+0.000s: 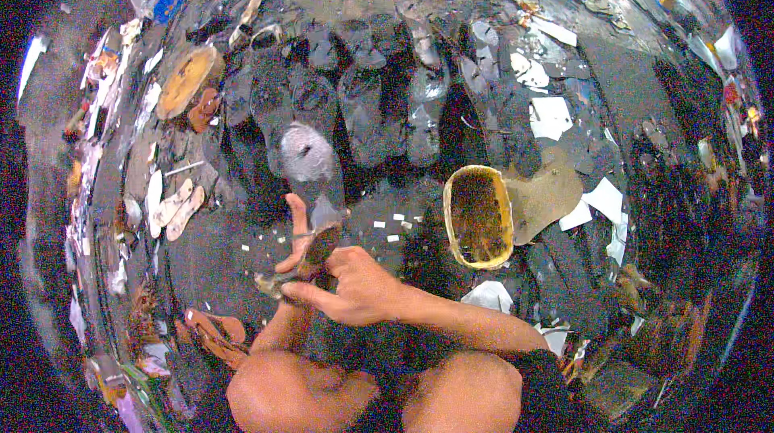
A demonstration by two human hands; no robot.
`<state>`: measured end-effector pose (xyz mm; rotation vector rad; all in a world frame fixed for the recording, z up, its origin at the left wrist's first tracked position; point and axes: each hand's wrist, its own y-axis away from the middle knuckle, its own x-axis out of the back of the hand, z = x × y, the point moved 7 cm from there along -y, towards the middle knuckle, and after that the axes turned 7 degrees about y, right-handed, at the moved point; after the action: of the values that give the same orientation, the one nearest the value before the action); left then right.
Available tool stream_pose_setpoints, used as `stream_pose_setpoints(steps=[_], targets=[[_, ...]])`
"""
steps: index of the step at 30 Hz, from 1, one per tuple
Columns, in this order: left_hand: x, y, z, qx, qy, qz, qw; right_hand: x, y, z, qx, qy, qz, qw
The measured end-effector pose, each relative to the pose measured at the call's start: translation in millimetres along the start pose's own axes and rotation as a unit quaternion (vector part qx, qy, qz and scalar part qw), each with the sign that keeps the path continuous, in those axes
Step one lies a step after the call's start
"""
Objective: The person applies glue to the soles of black sandals using a brush, dipping the brush into a yellow container and spreading the adhesive across each sole. The person handles multiple sandals one at a time, placing each treated sandal back into a pile.
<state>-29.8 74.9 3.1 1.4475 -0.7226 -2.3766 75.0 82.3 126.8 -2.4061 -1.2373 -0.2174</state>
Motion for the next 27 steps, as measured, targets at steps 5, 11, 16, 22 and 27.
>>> stream_pose_setpoints(steps=[5, 11, 16, 22, 27], targets=[[-9.9, 9.9, 53.9, -0.190, 0.081, -0.023, 0.978, 34.3, 31.2, 79.6, -0.342, -0.123, 0.079, 0.928], [-28.8, -16.7, 51.0, -0.178, -0.105, -0.054, 0.977, 0.4, 33.7, 128.9, -0.345, -0.223, 0.110, 0.905], [50.3, 100.8, 94.6, -0.291, -0.708, 0.093, 0.636, 146.5, -40.1, 184.0, -0.211, -0.136, 0.299, 0.921], [246.9, 305.5, 91.3, 0.157, -0.901, 0.342, 0.216, 224.6, -86.1, 255.0, -0.348, 0.078, 0.322, 0.877], [273.5, 336.2, 105.9, 0.052, -0.910, 0.332, 0.243, 184.9, 2.0, 176.9, -0.234, 0.209, 0.383, 0.869]])
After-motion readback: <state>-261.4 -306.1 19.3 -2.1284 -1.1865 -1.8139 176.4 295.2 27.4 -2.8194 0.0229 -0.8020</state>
